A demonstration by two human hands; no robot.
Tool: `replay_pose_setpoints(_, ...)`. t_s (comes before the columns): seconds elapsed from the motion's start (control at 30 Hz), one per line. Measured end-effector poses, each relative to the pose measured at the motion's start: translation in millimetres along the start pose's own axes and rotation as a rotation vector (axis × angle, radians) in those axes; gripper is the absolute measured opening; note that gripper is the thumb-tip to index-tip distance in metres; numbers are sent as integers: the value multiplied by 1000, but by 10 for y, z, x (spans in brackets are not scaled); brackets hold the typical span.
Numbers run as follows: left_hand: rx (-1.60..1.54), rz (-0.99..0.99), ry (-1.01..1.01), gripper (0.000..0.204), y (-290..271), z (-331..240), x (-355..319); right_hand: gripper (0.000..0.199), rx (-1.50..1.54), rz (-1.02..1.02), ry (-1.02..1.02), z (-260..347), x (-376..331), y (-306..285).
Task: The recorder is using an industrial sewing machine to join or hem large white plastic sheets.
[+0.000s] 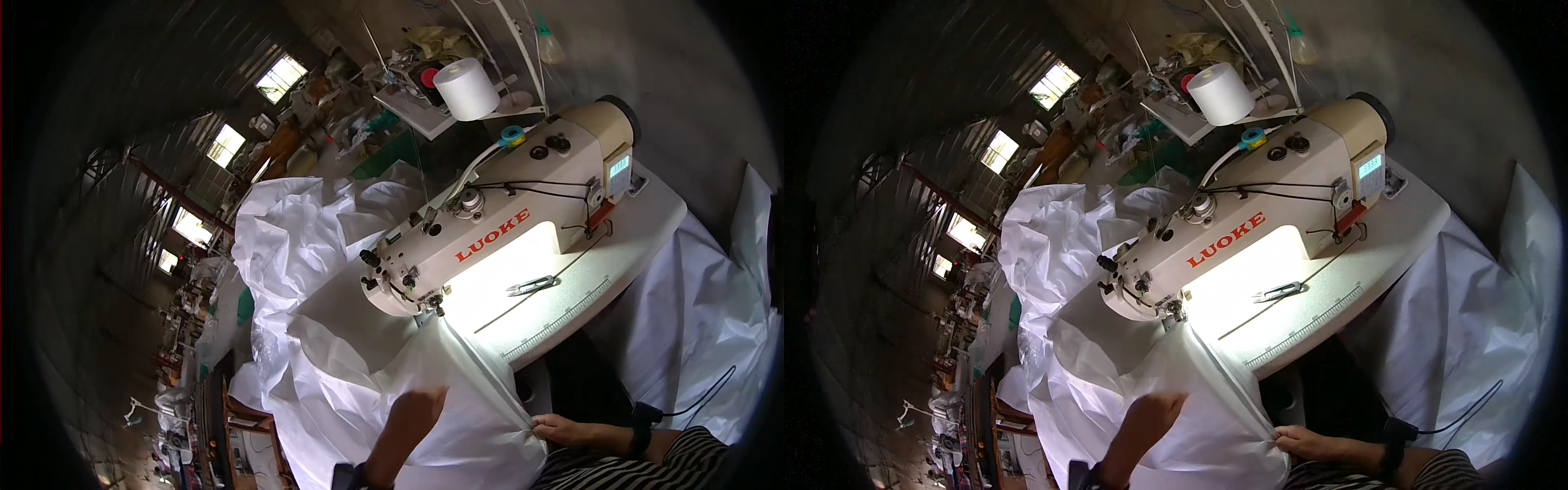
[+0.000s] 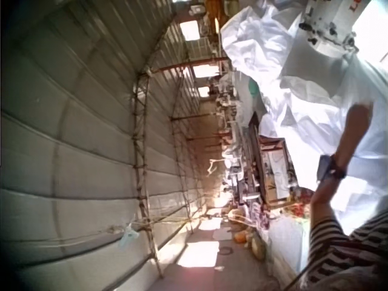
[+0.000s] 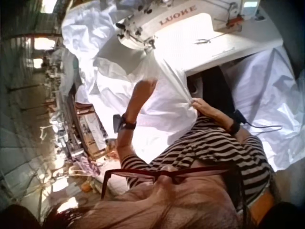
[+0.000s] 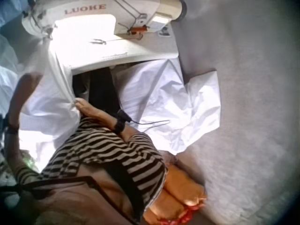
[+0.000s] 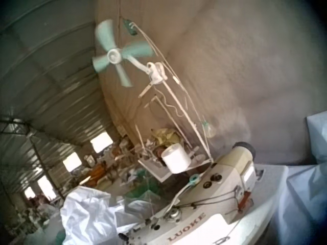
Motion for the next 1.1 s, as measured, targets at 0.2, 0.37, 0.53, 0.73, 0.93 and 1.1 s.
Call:
replay_pose_setpoints(0.2,49,-469,-147,43,638,-51,783,39,-317,-41,-229,307,-78,-56)
replay_pose_setpoints(0.37,-10,-523,-108,45,739,-7,652,64,-611,-545,-289,797,297,-502)
replay_pose_setpoints(0.53,30,-520,-114,46,680,-35,702,37,73,-386,-236,803,505,-99)
replay_pose_setpoints(0.73,-1,-485,-79,44,727,-14,668,44,-330,-565,-564,1297,352,-30)
replay_pose_setpoints(0.93,1,-493,-93,45,727,49,642,35,-1358,-650,-940,1510,306,252)
replay_pose_setpoints(1.1,-163,-562,-155,43,635,155,691,35,-1446,-691,-964,1462,206,326)
Point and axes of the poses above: each hand's wrist, its own x-axis towards the middle knuckle, its own y-axis out of the palm, z = x × y, the point moved 6 cm from there along x, towards the middle knuckle, and after that the axes turned 14 degrees about -z, right-handed, at the moved point
